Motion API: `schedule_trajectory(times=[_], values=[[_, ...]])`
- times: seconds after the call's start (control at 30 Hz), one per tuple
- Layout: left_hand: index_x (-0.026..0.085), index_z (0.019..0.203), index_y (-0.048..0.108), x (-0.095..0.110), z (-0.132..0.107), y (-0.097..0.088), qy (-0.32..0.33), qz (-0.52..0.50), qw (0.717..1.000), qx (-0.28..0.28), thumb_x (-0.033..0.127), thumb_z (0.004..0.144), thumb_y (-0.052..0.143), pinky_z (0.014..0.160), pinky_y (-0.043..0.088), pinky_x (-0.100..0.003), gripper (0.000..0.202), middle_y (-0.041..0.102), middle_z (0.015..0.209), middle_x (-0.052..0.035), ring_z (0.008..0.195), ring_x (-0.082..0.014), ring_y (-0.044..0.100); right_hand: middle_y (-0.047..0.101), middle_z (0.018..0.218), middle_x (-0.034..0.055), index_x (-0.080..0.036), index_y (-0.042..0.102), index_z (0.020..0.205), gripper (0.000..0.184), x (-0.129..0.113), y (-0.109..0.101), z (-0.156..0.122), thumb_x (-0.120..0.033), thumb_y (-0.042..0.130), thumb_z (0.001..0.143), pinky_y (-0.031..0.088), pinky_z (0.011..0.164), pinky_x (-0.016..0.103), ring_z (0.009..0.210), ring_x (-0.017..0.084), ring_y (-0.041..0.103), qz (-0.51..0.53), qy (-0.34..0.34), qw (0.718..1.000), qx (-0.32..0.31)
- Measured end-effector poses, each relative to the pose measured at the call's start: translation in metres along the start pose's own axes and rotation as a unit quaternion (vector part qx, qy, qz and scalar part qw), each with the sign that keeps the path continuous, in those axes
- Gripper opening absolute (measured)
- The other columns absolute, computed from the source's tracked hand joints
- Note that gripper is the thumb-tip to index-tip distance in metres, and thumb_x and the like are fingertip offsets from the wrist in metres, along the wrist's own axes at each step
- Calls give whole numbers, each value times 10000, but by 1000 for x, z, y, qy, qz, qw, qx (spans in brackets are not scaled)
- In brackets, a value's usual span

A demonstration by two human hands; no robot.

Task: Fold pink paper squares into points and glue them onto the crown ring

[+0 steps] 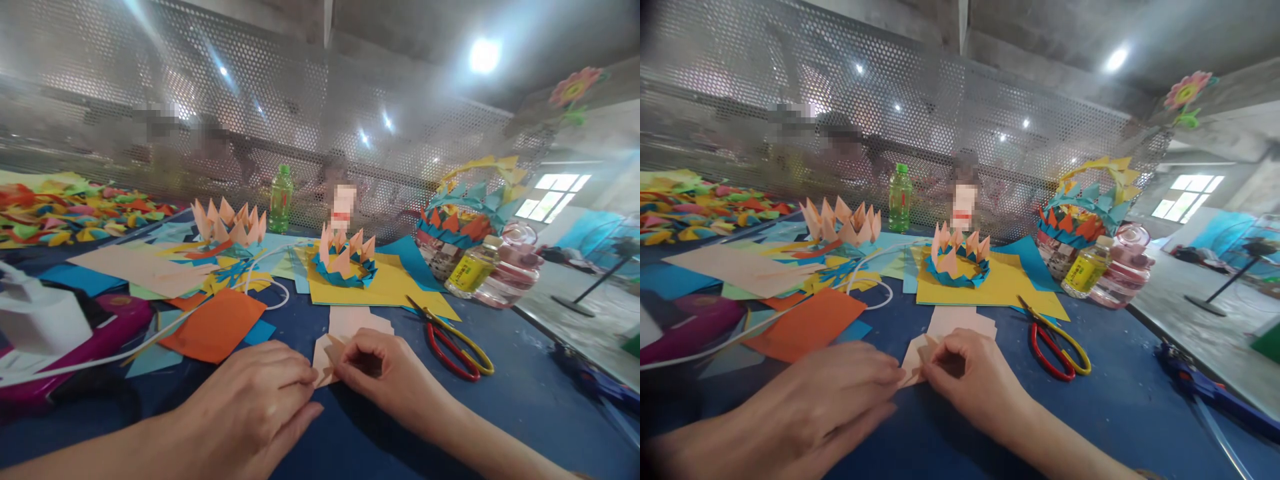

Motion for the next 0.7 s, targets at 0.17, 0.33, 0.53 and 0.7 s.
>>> schedule_trajectory(times=[0.17, 0.33, 0.53, 0.7], values=[[140, 974, 691, 1, -2, -3, 4, 5, 1000, 17, 206, 983, 390, 701, 553, -320, 309, 734, 918, -68, 699, -175, 675, 618, 648, -8, -170, 595, 635, 131, 3, 2, -1, -182, 594, 765, 389, 564, 199, 617, 105, 544, 1, 22, 1000, 11], [155, 958, 682, 1, -2, -3, -3, -6, 1000, 18, 205, 972, 419, 705, 546, -319, 268, 735, 917, -57, 716, -178, 681, 632, 675, -3, -177, 601, 656, 105, 6, 4, -4, -191, 597, 760, 391, 576, 207, 633, 113, 557, -7, 35, 999, 8], [159, 997, 671, -4, -2, 0, -15, -11, 1000, 8, 205, 970, 415, 687, 534, -305, 261, 729, 906, -49, 712, -172, 672, 631, 692, -3, -181, 589, 664, 102, 7, 4, -1, -203, 605, 763, 397, 598, 210, 657, 117, 561, -11, 34, 999, 8], [179, 1020, 673, 0, 3, 0, 1, -7, 1000, -14, 210, 984, 372, 660, 525, -280, 304, 716, 886, -33, 732, -163, 664, 620, 679, -4, -180, 580, 661, 126, 6, 4, -2, -228, 607, 775, 387, 581, 211, 640, 115, 548, -10, 34, 999, 9]])
Point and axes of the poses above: each hand's wrist, its own z-axis towards the middle knuckle, its own y-axis out of the palm, x = y × z, the point moved 9 cm from there along z, towards the middle knuckle
